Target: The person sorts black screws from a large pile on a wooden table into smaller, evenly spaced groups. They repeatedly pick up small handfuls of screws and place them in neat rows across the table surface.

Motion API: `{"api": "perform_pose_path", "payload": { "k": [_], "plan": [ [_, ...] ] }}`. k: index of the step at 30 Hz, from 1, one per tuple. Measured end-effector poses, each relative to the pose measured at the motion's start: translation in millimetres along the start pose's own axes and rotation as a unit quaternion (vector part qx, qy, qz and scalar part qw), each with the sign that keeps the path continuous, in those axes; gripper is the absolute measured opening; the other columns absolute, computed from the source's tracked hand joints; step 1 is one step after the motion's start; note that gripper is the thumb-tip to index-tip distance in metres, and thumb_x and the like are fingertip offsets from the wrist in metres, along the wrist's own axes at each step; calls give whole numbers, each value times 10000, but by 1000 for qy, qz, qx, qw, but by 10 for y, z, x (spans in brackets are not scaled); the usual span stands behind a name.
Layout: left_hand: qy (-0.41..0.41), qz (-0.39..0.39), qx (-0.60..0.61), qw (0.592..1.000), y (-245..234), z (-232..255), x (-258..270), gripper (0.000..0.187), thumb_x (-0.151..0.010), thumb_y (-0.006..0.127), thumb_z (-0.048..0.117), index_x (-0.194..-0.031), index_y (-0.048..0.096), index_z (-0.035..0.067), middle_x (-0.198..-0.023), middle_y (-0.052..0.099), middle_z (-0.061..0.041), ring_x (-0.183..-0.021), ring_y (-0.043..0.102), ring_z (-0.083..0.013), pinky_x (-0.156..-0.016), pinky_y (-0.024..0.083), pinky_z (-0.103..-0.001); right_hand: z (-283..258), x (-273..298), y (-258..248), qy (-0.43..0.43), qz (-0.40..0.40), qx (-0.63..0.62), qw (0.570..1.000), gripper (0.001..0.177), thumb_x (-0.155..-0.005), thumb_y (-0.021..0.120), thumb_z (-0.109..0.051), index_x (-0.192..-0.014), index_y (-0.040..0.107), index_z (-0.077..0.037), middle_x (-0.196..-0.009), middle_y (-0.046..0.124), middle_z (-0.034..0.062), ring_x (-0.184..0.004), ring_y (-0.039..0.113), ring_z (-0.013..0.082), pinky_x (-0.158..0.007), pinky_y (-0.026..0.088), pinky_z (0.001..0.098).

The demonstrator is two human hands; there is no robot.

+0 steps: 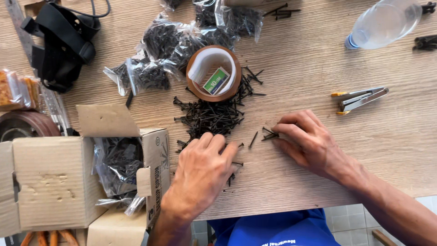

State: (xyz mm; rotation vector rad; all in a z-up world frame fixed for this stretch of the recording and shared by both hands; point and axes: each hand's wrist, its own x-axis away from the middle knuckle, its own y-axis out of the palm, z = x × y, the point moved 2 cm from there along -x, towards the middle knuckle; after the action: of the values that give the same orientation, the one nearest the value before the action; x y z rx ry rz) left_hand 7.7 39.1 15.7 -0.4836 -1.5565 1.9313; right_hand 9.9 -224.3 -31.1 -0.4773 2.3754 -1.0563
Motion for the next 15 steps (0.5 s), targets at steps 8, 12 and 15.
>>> {"api": "perform_pose_path", "payload": {
  "k": [8,12,15],
  "plan": [
    [12,29,14,999,208,40,-60,282,-929,828,353,-962,726,93,-910,619,-74,-880,577,-294,-695,501,-441,-74,-27,160,-76,-70,38,994,254,-1105,517,-214,-1296,675,-155,-1277,634,131,-1022,588,323,-894,482,483],
    [25,128,27,991,237,133,-169,256,-1009,756,320,-909,705,90,-860,558,-78,-824,544,-298,-667,464,-445,-46,6,45,-80,-34,15,996,259,-1122,458,-119,-1182,692,-25,-1155,654,159,-894,596,313,-826,515,451],
    [60,175,22,982,231,271,-281,170,-1067,658,217,-994,714,75,-844,543,-78,-791,517,-294,-646,402,-432,71,159,-21,-53,-17,35,998,208,-1096,545,-157,-1185,706,-59,-1160,666,144,-930,634,322,-879,527,453]
  ]
}}
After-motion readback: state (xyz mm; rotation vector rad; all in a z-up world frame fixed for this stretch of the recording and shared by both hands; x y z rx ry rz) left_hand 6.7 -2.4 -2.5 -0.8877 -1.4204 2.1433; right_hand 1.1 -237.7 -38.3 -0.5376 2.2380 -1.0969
